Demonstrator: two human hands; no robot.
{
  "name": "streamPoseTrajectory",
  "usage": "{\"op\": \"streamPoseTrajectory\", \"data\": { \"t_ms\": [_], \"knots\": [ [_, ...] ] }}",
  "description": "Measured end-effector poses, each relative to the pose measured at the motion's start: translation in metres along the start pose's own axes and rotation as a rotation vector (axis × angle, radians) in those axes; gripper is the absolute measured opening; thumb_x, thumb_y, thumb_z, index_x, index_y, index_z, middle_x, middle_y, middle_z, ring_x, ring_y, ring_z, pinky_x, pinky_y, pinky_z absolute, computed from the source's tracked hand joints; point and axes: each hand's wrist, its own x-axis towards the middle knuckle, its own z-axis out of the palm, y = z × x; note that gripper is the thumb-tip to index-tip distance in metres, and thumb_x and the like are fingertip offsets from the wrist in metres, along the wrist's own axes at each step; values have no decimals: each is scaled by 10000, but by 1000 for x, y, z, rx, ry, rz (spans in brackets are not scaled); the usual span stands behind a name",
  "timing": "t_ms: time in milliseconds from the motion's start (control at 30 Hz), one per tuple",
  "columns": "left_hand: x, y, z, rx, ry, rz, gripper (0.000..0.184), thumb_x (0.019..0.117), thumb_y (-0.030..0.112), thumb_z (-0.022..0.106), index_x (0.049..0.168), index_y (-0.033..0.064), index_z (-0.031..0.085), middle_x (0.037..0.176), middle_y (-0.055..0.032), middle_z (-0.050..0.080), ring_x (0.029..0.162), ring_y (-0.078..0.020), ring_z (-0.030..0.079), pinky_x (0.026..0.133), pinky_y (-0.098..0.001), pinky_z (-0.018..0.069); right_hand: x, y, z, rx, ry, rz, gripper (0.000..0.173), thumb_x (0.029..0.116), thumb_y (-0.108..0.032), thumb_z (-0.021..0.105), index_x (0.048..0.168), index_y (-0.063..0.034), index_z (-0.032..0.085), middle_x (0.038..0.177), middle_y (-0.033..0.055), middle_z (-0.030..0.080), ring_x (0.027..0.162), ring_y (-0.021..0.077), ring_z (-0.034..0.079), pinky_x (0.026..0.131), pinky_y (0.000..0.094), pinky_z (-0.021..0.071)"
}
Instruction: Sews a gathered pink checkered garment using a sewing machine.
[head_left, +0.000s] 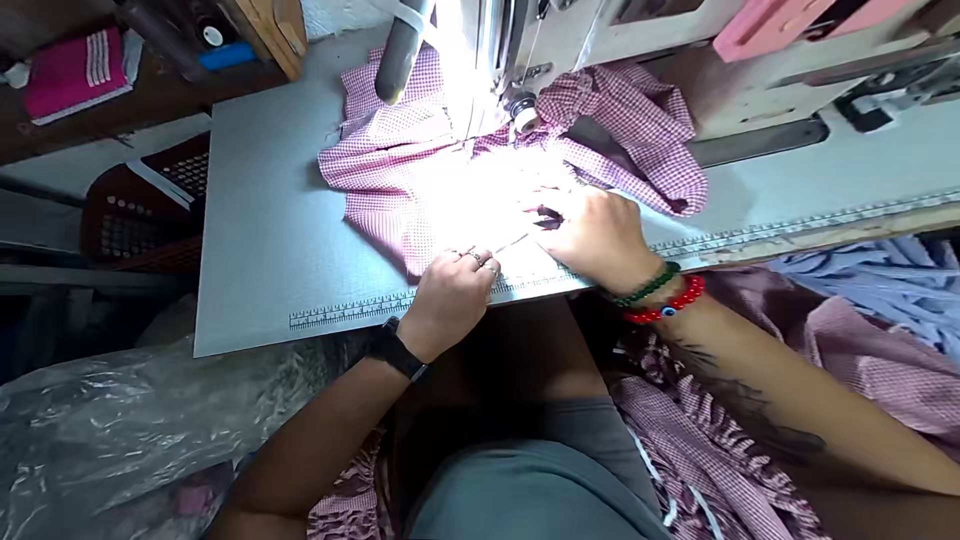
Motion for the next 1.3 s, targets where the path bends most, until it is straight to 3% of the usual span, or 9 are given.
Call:
{"op": "streamPoseTrajectory", "data": {
  "t_ms": [133,233,400,533,633,800,967,1133,1300],
  "knots": [
    [13,-11,-2,-2,-47,-69,191,917,5,619,1030,26,772,1058,-137,748,943,-285,726,816,-436,580,20,3,-1,11,-44,57,312,903,-347,681,1130,-152,768,975,179,722,879,421,695,644,632,500],
    [21,-26,3,-18,-6,-72,185,928,31,620,1035,25,771,1026,-145,746,862,-279,726,738,-435,585,37,10,3,26,-70,45,330,946,-350,653,1203,-164,745,1148,157,731,1021,405,703,761,646,526],
    [38,-43,1,-44,13,-59,147,938,29,632,1002,9,763,982,-143,731,888,-271,710,798,-427,578,66,23,10,56,-100,26,324,960,-287,637,1252,-184,734,1281,113,700,1064,380,699,818,628,539],
    [52,-58,6,-65,70,-39,138,955,22,616,939,8,752,949,-132,725,928,-262,695,863,-425,539,86,26,15,74,-67,22,270,961,-296,648,1168,-161,759,1141,179,729,1027,419,700,794,641,524],
    [58,-69,8,-75,60,-60,161,967,45,608,981,10,765,1067,-137,743,1044,-274,698,956,-441,531,104,20,11,33,-166,138,304,980,-378,620,1172,-178,745,1179,161,717,1100,400,678,850,647,503],
    [69,-86,10,-97,73,-73,159,965,59,610,960,30,767,991,-122,736,971,-248,710,868,-407,568,122,24,17,52,-110,116,336,979,-359,628,1142,-79,716,1166,224,697,1094,443,661,846,658,478],
    [77,-110,4,-290,90,-58,150,970,69,642,971,17,782,1014,-127,751,1003,-190,708,919,-337,553,136,21,10,81,-130,112,364,987,-332,612,1156,-21,696,1166,287,674,1123,502,627,856,694,447],
    [98,-133,-7,-413,116,-275,157,973,128,656,948,-1,744,992,-96,724,910,-70,686,862,-236,556,143,14,-7,114,-221,157,373,1010,-239,583,1272,13,664,1231,317,645,1179,523,596,923,708,425],
    [134,-142,3,-186,85,-477,355,920,160,682,1214,-38,668,1204,-184,697,1165,-226,660,1045,-394,500,130,4,-17,4,-142,158,387,979,-344,607,1138,2,673,1102,287,665,1091,493,637,814,667,466]
  ]
}}
